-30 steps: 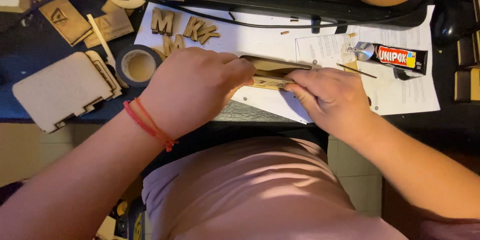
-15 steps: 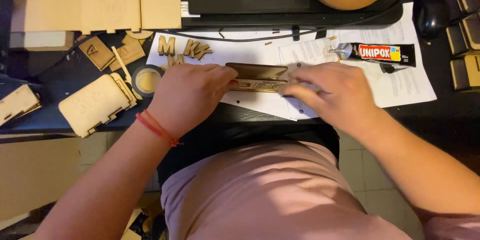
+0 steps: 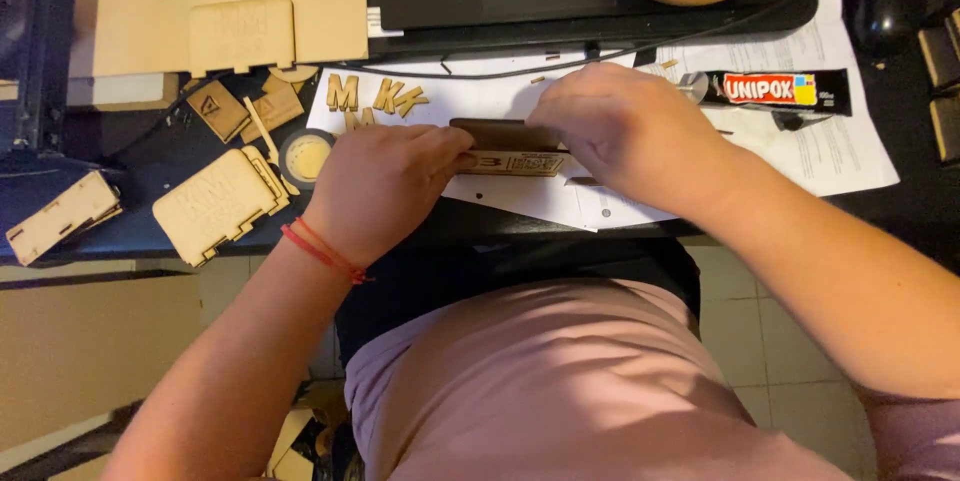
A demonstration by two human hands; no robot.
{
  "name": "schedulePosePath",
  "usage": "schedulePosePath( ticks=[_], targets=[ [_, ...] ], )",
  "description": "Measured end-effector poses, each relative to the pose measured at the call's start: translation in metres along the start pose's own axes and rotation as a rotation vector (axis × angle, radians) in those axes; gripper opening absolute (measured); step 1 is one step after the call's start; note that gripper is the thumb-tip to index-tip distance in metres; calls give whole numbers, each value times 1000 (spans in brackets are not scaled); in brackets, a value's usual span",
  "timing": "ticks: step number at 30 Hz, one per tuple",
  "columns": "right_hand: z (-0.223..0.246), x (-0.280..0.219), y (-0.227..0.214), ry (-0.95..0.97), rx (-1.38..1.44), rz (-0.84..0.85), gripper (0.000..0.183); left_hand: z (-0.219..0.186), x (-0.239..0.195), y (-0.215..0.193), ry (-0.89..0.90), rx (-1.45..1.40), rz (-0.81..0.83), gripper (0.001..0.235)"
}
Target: The person assembles a small wooden box by applying glue to the edges of a flat piece and inserting wooden dowels into pre-cut slots. They then attach another piece to form the box structure and place the finished item on the desk.
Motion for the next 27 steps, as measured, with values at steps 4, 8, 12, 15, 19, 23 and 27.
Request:
schedulePosePath(
  ticks=[4, 8, 12, 15, 19, 23, 27],
  targets=[
    [1, 0, 0, 66, 34, 17, 25, -1, 1, -2, 8, 20, -6, 15],
    [1, -3, 2, 89, 74, -57, 31, -1, 1, -3, -15, -74, -5, 6],
    [-3, -4, 1, 63, 91, -31, 33, 0, 2, -2, -19, -38, 16, 10],
    [-2, -2, 1, 71, 84, -5, 33, -1, 1, -5, 1, -69, 0, 7],
    [-5, -5, 4, 83, 70, 28, 39, -1, 0, -3, 1, -105, -21, 7],
    [-8, -9, 5, 28, 20, 20, 40, 1, -1, 3, -73, -68, 1, 11],
    [-10, -22, 0, 119, 61, -80, 36, 5, -2, 8, -179, -105, 9, 12]
  ],
)
Point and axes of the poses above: each hand's wrist, its own x-axis towards the middle knuckle, its own y-axis out of the palm, z = x × y, the point moved 3 cm from there along x, towards the middle knuckle, and after that the axes turned 12 degrees about -y, right-handed, at the moved point
